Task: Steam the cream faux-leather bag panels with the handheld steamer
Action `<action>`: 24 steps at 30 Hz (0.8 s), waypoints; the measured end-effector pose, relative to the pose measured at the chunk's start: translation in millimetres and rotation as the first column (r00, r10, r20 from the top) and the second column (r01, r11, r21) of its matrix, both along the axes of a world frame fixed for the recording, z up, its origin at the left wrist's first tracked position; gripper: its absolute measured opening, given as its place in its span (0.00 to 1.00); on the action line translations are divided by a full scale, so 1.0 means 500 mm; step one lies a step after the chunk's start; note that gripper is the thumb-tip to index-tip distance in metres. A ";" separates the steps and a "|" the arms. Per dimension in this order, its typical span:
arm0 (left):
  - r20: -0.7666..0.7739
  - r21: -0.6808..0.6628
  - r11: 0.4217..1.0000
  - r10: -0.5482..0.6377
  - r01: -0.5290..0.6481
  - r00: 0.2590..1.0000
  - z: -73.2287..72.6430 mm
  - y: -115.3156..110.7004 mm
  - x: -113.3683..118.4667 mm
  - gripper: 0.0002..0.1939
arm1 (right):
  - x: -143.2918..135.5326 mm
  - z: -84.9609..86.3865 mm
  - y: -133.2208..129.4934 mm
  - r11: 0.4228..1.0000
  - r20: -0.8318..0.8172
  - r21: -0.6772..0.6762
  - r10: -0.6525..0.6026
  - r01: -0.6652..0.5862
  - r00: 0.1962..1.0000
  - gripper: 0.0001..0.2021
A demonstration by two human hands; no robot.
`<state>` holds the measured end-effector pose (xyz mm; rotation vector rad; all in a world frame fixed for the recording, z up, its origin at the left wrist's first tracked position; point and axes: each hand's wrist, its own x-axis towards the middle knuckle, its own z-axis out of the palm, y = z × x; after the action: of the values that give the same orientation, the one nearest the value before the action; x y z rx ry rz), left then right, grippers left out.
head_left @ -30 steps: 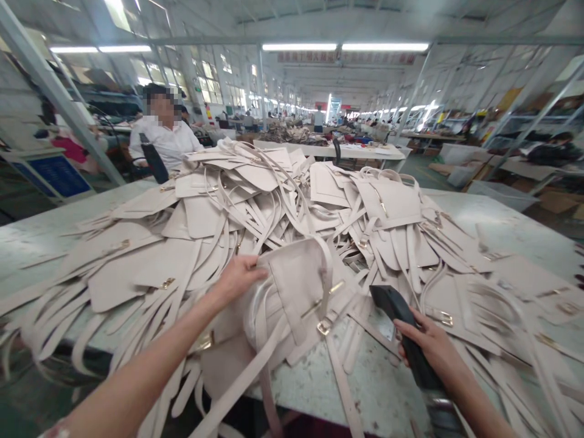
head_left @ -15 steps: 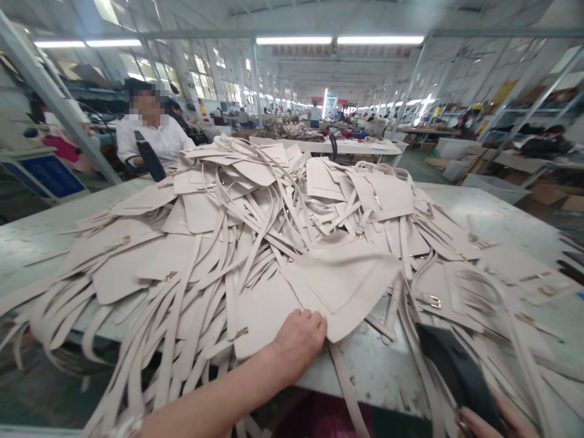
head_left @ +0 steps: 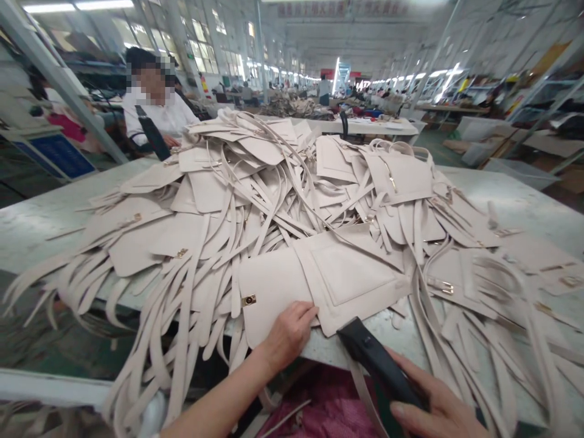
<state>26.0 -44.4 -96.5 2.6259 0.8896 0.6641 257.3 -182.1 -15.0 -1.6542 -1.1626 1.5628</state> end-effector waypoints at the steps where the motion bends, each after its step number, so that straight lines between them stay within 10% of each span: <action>1: 0.024 -0.026 1.000 0.010 -0.010 1.000 -0.004 0.000 -0.002 0.23 | -0.008 0.009 0.016 0.999 -0.032 -0.016 0.030 -0.031 0.999 0.36; 11: 0.107 -0.195 0.979 0.088 -0.066 0.990 -0.011 0.009 -0.002 0.27 | -0.045 -0.027 0.103 0.992 -0.303 -0.098 0.046 -0.079 0.952 0.33; 19: 0.131 -0.208 0.972 0.140 -0.110 0.982 -0.008 0.010 -0.002 0.26 | -0.033 -0.006 0.143 0.991 -0.128 0.063 -0.106 0.115 0.986 0.29; 24: 0.073 -0.114 0.991 0.082 -0.074 0.994 -0.011 0.012 0.003 0.14 | -0.033 0.003 0.112 0.997 -0.079 -0.072 0.017 -0.023 0.997 0.33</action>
<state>27.5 -38.4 -101.8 2.4605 0.9810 0.7099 240.7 -125.9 -13.5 -1.6163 -1.0963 1.6853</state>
